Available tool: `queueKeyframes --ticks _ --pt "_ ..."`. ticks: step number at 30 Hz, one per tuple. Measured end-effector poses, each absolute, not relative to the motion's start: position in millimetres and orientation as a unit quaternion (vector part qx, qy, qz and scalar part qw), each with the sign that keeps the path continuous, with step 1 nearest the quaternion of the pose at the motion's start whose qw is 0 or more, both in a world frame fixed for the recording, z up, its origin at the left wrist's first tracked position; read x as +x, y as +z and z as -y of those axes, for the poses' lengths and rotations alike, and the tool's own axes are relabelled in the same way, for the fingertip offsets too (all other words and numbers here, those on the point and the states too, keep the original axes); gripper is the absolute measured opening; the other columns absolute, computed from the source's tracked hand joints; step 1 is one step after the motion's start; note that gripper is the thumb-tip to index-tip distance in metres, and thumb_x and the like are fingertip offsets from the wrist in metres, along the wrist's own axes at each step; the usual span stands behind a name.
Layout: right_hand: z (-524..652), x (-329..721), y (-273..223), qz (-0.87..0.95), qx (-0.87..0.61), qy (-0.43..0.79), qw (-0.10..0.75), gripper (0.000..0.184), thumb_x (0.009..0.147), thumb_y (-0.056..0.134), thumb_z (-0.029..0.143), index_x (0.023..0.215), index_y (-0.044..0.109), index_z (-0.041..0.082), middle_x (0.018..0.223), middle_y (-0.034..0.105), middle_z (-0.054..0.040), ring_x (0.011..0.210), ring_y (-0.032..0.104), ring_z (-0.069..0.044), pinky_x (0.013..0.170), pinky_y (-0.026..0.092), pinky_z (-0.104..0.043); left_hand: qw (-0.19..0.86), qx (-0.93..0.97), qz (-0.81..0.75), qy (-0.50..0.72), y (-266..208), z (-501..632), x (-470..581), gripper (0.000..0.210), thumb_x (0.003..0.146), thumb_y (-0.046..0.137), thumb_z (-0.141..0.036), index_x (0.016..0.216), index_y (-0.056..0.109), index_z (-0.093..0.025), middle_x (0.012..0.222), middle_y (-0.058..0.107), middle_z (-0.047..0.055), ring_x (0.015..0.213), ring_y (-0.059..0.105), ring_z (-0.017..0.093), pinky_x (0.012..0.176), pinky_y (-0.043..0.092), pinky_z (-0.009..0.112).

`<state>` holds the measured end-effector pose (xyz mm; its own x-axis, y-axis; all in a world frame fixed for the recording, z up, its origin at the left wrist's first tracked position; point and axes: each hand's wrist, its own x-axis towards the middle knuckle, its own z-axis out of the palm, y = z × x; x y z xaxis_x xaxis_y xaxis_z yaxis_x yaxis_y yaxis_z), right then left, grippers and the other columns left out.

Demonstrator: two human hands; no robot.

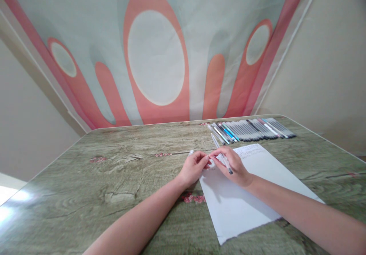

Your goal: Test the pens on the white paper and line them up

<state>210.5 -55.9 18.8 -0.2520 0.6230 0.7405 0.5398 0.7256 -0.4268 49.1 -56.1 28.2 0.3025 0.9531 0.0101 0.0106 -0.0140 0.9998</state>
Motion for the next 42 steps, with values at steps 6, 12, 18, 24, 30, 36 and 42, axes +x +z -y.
queueKeyframes --ticks 6,12,18,24,30,36,42 --pt "57.2 210.4 18.3 0.788 -0.355 0.055 0.500 0.017 0.078 0.057 0.018 0.093 0.051 0.021 0.082 0.060 -0.0033 0.079 0.056 -0.018 0.073 0.046 -0.034 0.575 0.575 -0.404 0.418 30.1 55.6 48.3 0.026 0.075 0.057 -0.038 0.076 0.055 -0.012 0.067 0.058 0.002 0.058 0.049 0.008 0.059 0.040 0.021" --pt "55.7 209.8 17.1 0.787 -0.366 0.061 0.493 0.013 0.079 0.055 0.021 0.091 0.051 0.021 0.080 0.059 -0.0026 0.076 0.057 -0.017 0.072 0.046 -0.033 0.586 0.566 -0.409 0.411 30.3 54.4 47.6 0.029 0.072 0.059 -0.040 0.076 0.056 -0.011 0.068 0.060 0.003 0.058 0.050 0.008 0.058 0.039 0.021" --pt "56.6 211.1 18.5 0.772 -0.396 0.094 0.488 0.012 0.080 0.052 0.023 0.092 0.051 0.021 0.083 0.059 -0.0038 0.080 0.057 -0.017 0.075 0.045 -0.033 0.569 0.565 -0.424 0.421 24.4 51.6 49.0 0.026 0.073 0.058 -0.036 0.078 0.058 -0.011 0.068 0.060 0.003 0.060 0.052 0.009 0.059 0.040 0.021" --pt "55.8 213.1 18.9 0.744 -0.420 0.160 0.494 0.015 0.082 0.049 0.024 0.097 0.047 0.020 0.085 0.059 -0.0036 0.081 0.057 -0.016 0.077 0.044 -0.031 0.469 0.737 -0.386 0.298 29.0 51.5 37.7 0.016 0.074 0.055 -0.026 0.079 0.063 -0.013 0.074 0.062 0.003 0.066 0.053 0.011 0.061 0.039 0.021" --pt "53.1 213.9 16.7 0.743 -0.415 0.177 0.494 0.015 0.082 0.048 0.022 0.097 0.046 0.020 0.085 0.060 -0.0030 0.081 0.057 -0.016 0.078 0.043 -0.030 0.364 0.842 -0.356 0.178 37.3 52.8 26.4 0.015 0.074 0.054 -0.024 0.077 0.066 -0.015 0.073 0.064 0.002 0.064 0.054 0.011 0.061 0.038 0.020" --pt "53.8 214.1 15.9 0.745 -0.419 0.177 0.488 0.014 0.082 0.048 0.022 0.096 0.047 0.020 0.085 0.060 -0.0035 0.082 0.057 -0.016 0.078 0.042 -0.031 0.278 0.874 -0.374 0.138 40.3 64.4 36.7 0.014 0.073 0.055 -0.025 0.075 0.064 -0.016 0.073 0.064 0.003 0.066 0.054 0.013 0.061 0.037 0.021" --pt "54.8 213.4 18.5 0.745 -0.416 0.185 0.488 0.014 0.083 0.047 0.023 0.096 0.047 0.020 0.085 0.060 -0.0034 0.081 0.057 -0.016 0.076 0.043 -0.030 0.227 0.878 -0.407 0.107 45.5 76.0 42.3 0.013 0.074 0.051 -0.023 0.073 0.062 -0.016 0.074 0.062 0.004 0.068 0.053 0.015 0.061 0.035 0.024"
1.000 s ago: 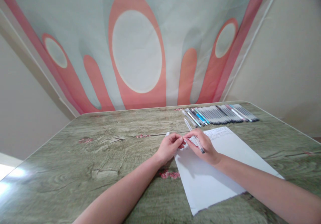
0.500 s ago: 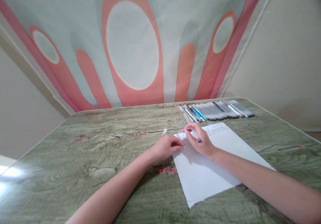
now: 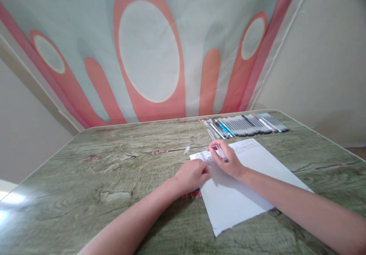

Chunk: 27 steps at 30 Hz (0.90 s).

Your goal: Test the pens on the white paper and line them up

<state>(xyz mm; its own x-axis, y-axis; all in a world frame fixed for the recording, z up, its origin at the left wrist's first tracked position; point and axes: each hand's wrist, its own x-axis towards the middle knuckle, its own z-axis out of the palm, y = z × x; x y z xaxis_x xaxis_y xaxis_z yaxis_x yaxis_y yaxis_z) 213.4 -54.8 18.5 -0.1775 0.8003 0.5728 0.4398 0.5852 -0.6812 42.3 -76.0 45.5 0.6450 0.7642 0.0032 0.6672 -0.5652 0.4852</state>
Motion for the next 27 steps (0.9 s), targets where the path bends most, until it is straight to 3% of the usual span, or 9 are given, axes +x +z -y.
queueKeyframes --ticks 5,10,13,17,27 --pt "56.6 212.5 21.1 0.742 -0.420 0.191 0.486 0.013 0.083 0.047 0.025 0.095 0.048 0.020 0.086 0.060 -0.0034 0.083 0.057 -0.016 0.077 0.043 -0.030 0.322 0.826 -0.414 0.208 47.4 69.6 41.5 0.012 0.076 0.052 -0.025 0.071 0.057 -0.015 0.070 0.056 0.002 0.064 0.048 0.012 0.059 0.034 0.023" --pt "57.2 214.1 21.2 0.748 -0.403 0.202 0.487 0.022 0.088 0.039 0.026 0.106 0.050 0.021 0.090 0.060 -0.0041 0.086 0.057 -0.016 0.081 0.043 -0.032 0.650 0.524 -0.386 0.392 45.2 46.5 34.8 0.020 0.077 0.056 -0.031 0.070 0.052 -0.013 0.060 0.048 -0.002 0.054 0.043 0.006 0.052 0.035 0.017" --pt "57.2 216.2 20.6 0.782 -0.346 0.189 0.482 0.033 0.088 0.037 0.025 0.120 0.046 0.022 0.099 0.059 -0.0059 0.093 0.055 -0.018 0.085 0.043 -0.035 0.777 0.299 -0.323 0.450 42.2 37.5 30.4 0.015 0.077 0.058 -0.024 0.072 0.053 -0.012 0.062 0.051 -0.001 0.055 0.048 0.004 0.053 0.040 0.015" --pt "60.6 214.7 21.6 0.823 -0.280 0.144 0.473 0.039 0.085 0.043 0.023 0.124 0.045 0.022 0.109 0.055 -0.0083 0.101 0.052 -0.020 0.087 0.043 -0.037 0.830 0.174 -0.270 0.455 37.6 34.5 28.0 0.013 0.082 0.052 -0.019 0.073 0.055 -0.010 0.064 0.054 0.001 0.056 0.053 0.004 0.056 0.045 0.014" --pt "65.0 207.3 24.4 0.816 -0.282 0.143 0.484 0.041 0.082 0.045 0.014 0.123 0.046 0.021 0.109 0.056 -0.0087 0.101 0.053 -0.020 0.087 0.045 -0.036 0.845 0.141 -0.242 0.456 30.3 35.0 29.1 0.013 0.083 0.051 -0.020 0.081 0.058 -0.009 0.075 0.064 0.004 0.071 0.062 0.008 0.072 0.050 0.019"
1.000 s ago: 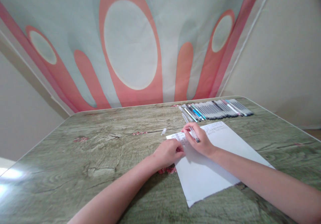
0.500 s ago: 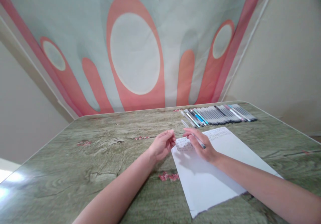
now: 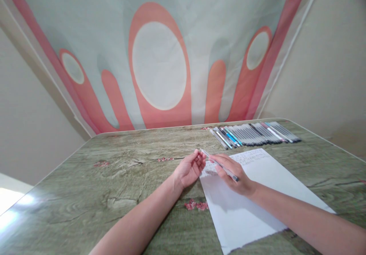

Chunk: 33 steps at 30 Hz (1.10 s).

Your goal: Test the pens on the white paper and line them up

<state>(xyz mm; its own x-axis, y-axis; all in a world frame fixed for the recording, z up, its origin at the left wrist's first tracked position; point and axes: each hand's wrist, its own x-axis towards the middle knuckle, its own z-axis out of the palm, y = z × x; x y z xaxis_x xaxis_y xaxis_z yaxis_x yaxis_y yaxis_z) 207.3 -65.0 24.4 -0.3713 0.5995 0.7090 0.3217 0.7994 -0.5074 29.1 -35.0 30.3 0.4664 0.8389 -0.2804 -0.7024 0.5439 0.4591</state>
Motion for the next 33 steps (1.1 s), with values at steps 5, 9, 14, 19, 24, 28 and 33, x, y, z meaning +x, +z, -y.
queueKeyframes --ticks 5,9,14,19,24,28,33 --pt "65.3 207.6 24.5 0.825 -0.266 0.152 0.474 0.040 0.081 0.045 0.012 0.120 0.048 0.021 0.109 0.055 -0.0089 0.102 0.052 -0.020 0.087 0.045 -0.036 0.846 0.134 -0.240 0.456 29.2 35.4 30.0 0.015 0.083 0.051 -0.021 0.077 0.058 -0.009 0.069 0.064 0.003 0.064 0.061 0.008 0.072 0.050 0.021" --pt "66.3 207.1 24.8 0.827 -0.265 0.150 0.472 0.040 0.081 0.044 0.013 0.121 0.048 0.021 0.108 0.055 -0.0094 0.101 0.052 -0.020 0.087 0.045 -0.037 0.845 0.133 -0.237 0.461 30.8 36.5 30.4 0.014 0.083 0.052 -0.020 0.078 0.058 -0.009 0.070 0.064 0.003 0.065 0.061 0.007 0.073 0.050 0.020" --pt "66.0 207.2 24.7 0.827 -0.266 0.143 0.474 0.039 0.082 0.044 0.014 0.120 0.049 0.021 0.107 0.056 -0.0095 0.100 0.053 -0.020 0.086 0.046 -0.037 0.844 0.136 -0.247 0.457 33.4 37.5 31.2 0.015 0.083 0.051 -0.022 0.077 0.057 -0.009 0.069 0.064 0.003 0.064 0.061 0.007 0.072 0.050 0.020" --pt "65.9 207.0 24.5 0.827 -0.269 0.137 0.473 0.039 0.082 0.044 0.016 0.120 0.049 0.021 0.107 0.057 -0.0092 0.099 0.054 -0.020 0.085 0.047 -0.036 0.833 0.146 -0.272 0.458 35.1 37.8 31.7 0.016 0.083 0.051 -0.023 0.077 0.057 -0.009 0.069 0.063 0.003 0.064 0.061 0.007 0.071 0.051 0.019" --pt "65.8 207.5 23.8 0.829 -0.269 0.141 0.470 0.039 0.082 0.044 0.015 0.120 0.049 0.021 0.108 0.056 -0.0097 0.101 0.053 -0.020 0.086 0.046 -0.037 0.832 0.145 -0.268 0.463 34.4 37.6 31.5 0.016 0.083 0.051 -0.022 0.077 0.058 -0.009 0.068 0.063 0.003 0.063 0.061 0.007 0.070 0.051 0.020" --pt "65.4 207.6 24.4 0.828 -0.268 0.141 0.471 0.040 0.082 0.044 0.015 0.121 0.049 0.021 0.108 0.056 -0.0095 0.101 0.053 -0.020 0.086 0.046 -0.036 0.837 0.140 -0.258 0.462 33.0 37.6 31.6 0.015 0.083 0.052 -0.021 0.076 0.058 -0.009 0.067 0.063 0.003 0.062 0.061 0.007 0.070 0.051 0.019" --pt "66.2 207.0 26.4 0.832 -0.271 0.139 0.464 0.039 0.083 0.043 0.017 0.121 0.049 0.021 0.107 0.056 -0.0096 0.099 0.054 -0.020 0.085 0.047 -0.036 0.831 0.151 -0.270 0.462 32.1 36.3 31.6 0.015 0.083 0.052 -0.022 0.076 0.058 -0.009 0.067 0.063 0.003 0.063 0.061 0.007 0.070 0.051 0.019"
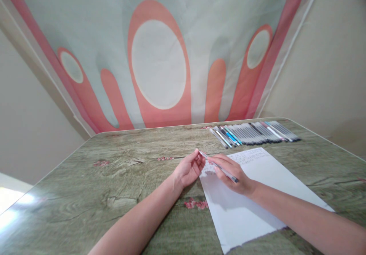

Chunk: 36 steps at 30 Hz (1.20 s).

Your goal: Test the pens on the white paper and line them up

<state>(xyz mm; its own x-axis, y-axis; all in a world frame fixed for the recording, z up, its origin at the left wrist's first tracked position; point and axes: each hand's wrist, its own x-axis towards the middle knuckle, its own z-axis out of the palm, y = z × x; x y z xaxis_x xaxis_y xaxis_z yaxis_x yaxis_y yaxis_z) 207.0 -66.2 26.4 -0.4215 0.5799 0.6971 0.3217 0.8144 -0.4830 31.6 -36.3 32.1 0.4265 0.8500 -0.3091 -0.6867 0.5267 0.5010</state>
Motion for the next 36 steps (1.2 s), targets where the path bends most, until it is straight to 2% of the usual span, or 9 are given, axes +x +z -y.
queueKeyframes --ticks 19,27,30,32,36 --pt "66.4 207.8 24.1 0.836 -0.251 0.123 0.472 0.043 0.080 0.044 0.012 0.122 0.046 0.022 0.104 0.056 -0.0095 0.096 0.054 -0.020 0.081 0.048 -0.037 0.822 0.168 -0.266 0.474 30.5 35.9 29.6 0.005 0.079 0.056 -0.014 0.077 0.057 -0.010 0.068 0.064 0.003 0.064 0.061 0.008 0.070 0.050 0.020" --pt "65.6 209.0 23.2 0.842 -0.263 0.119 0.457 0.041 0.081 0.044 0.013 0.121 0.046 0.021 0.104 0.055 -0.0095 0.096 0.053 -0.020 0.082 0.047 -0.036 0.763 0.259 -0.318 0.500 32.3 35.3 31.2 0.008 0.072 0.064 -0.017 0.073 0.057 -0.013 0.065 0.061 -0.001 0.062 0.057 0.006 0.070 0.047 0.019" --pt "63.8 209.6 23.1 0.831 -0.281 0.123 0.464 0.039 0.082 0.044 0.014 0.120 0.046 0.020 0.105 0.055 -0.0093 0.098 0.052 -0.020 0.085 0.045 -0.037 0.658 0.396 -0.393 0.505 36.2 29.7 25.0 0.018 0.074 0.061 -0.030 0.078 0.060 -0.013 0.072 0.063 0.002 0.069 0.058 0.009 0.072 0.044 0.022" --pt "62.2 209.7 22.5 0.818 -0.296 0.126 0.477 0.037 0.082 0.044 0.015 0.118 0.047 0.020 0.103 0.056 -0.0085 0.097 0.053 -0.020 0.084 0.045 -0.036 0.520 0.531 -0.461 0.484 37.3 24.7 16.2 0.025 0.074 0.058 -0.036 0.083 0.061 -0.013 0.077 0.064 0.004 0.073 0.057 0.012 0.071 0.043 0.025" --pt "60.2 209.2 20.7 0.801 -0.319 0.137 0.488 0.032 0.083 0.045 0.016 0.114 0.048 0.021 0.097 0.056 -0.0070 0.091 0.054 -0.019 0.081 0.045 -0.035 0.230 0.717 -0.531 0.388 34.7 17.1 -2.7 0.017 0.073 0.057 -0.032 0.077 0.062 -0.016 0.077 0.061 0.003 0.071 0.054 0.014 0.069 0.041 0.027"
